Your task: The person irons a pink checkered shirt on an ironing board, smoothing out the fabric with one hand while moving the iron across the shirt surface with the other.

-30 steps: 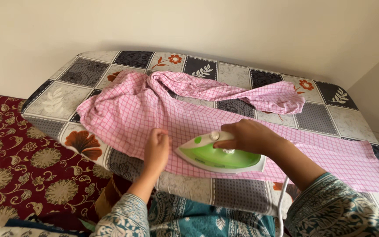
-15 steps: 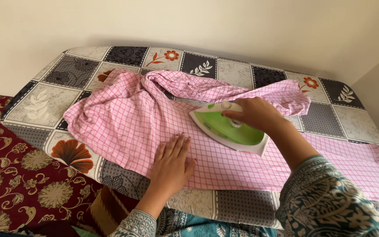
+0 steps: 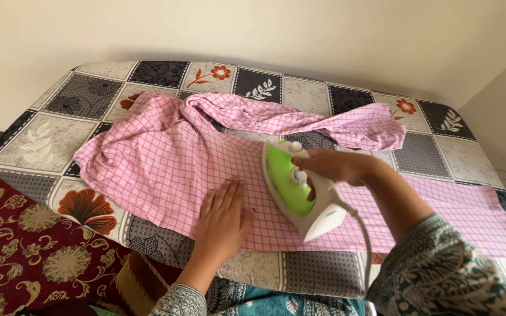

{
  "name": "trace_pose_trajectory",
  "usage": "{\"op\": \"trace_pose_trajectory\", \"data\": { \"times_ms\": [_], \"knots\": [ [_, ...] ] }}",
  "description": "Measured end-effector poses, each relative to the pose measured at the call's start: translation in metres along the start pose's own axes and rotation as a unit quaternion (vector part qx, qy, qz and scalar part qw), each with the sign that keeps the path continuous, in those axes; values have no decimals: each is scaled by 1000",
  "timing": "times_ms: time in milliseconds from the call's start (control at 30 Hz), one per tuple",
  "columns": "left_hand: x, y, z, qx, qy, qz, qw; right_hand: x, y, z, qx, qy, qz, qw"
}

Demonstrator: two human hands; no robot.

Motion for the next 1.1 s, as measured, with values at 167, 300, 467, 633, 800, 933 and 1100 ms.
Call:
{"op": "trace_pose_trajectory", "data": {
  "times_ms": [167,300,467,633,800,933,1100],
  "knots": [
    [-2,-8,10,-14,-19,7,1000,-14,29,17,28,2,-130,991],
    [-2,-10,14,-25,-10,1,1000,-45,57,22,129,175,-211,953],
    [-2,-10,12,-17,-1,7,1000,-39,129,34,255,165,-343,889],
    [-4,-8,11,13,23,14,1000,-64,119,57,242,119,-406,873],
    [-5,-12,15,-30,8,13,999,-68,97,78,125,151,-340,920],
    [0,-20,24,-63,-38,-17,997,-52,89,93,222,158,-349,897],
    [4,-24,25,-97,-69,-44,992,-43,88,109,295,171,-324,882]
  ]
}}
Point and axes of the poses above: each hand's wrist, its own x-axis towards the middle knuckle, its own z-axis out of the palm, y = z × x, the point moved 6 cm from there along x, towards the middle knuckle, and after that the axes turned 8 degrees about x, right-handed, at the moved point
